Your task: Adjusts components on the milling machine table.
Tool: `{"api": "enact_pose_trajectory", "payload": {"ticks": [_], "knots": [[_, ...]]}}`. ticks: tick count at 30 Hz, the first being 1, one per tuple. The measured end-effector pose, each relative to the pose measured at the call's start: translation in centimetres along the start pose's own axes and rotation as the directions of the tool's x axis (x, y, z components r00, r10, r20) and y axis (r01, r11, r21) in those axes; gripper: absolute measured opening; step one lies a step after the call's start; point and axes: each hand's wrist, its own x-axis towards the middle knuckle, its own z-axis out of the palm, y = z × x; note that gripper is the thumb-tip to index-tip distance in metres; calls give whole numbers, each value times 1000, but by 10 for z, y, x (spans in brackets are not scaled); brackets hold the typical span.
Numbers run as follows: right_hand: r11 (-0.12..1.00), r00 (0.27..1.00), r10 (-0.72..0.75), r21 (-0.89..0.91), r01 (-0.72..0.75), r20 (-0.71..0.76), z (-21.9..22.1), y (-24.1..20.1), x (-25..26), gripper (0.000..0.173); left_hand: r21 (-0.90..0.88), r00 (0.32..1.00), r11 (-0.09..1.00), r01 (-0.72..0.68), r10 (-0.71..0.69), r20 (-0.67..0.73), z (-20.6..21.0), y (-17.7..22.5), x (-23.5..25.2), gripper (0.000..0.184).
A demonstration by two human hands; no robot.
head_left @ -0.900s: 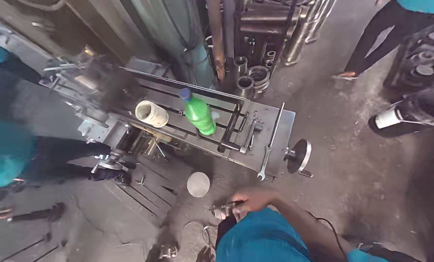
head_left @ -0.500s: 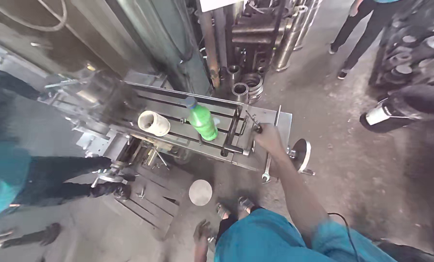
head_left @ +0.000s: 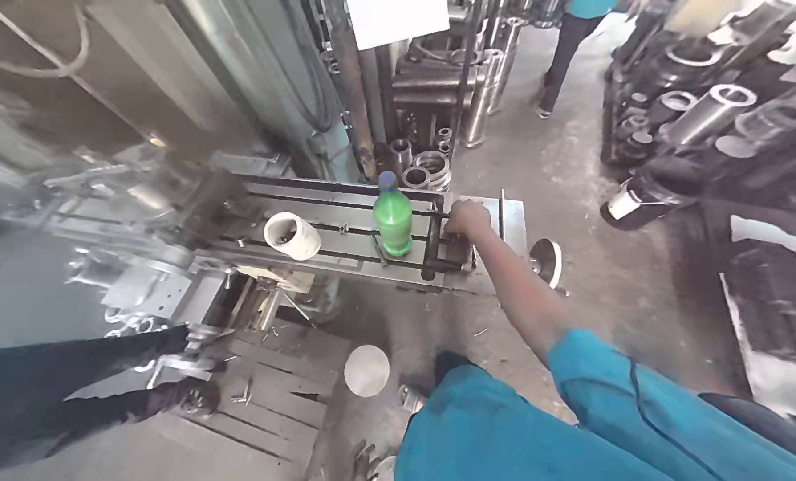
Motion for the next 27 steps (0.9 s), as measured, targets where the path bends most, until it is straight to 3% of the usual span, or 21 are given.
{"api": "enact_pose_trajectory", "payload": {"ticks": [7,14,20,27], "knots": [[999,997,-14,-33,16,72,-10,1,-5,45,88,996,994,-62,57,64,11,49,33,43],[944,999,-40,328,30,22,-4,64,-17,31,206,932,939,-275,209,295,72,128,64,41],[891,998,7,454,22,-61,40,97,-58,26,221,876,893,-391,288,386,120,190,66,42],[931,1000,5,364,-12,22,26,84,-68,34,258,836,853,-454,308,454,150,231,67,41]]}}
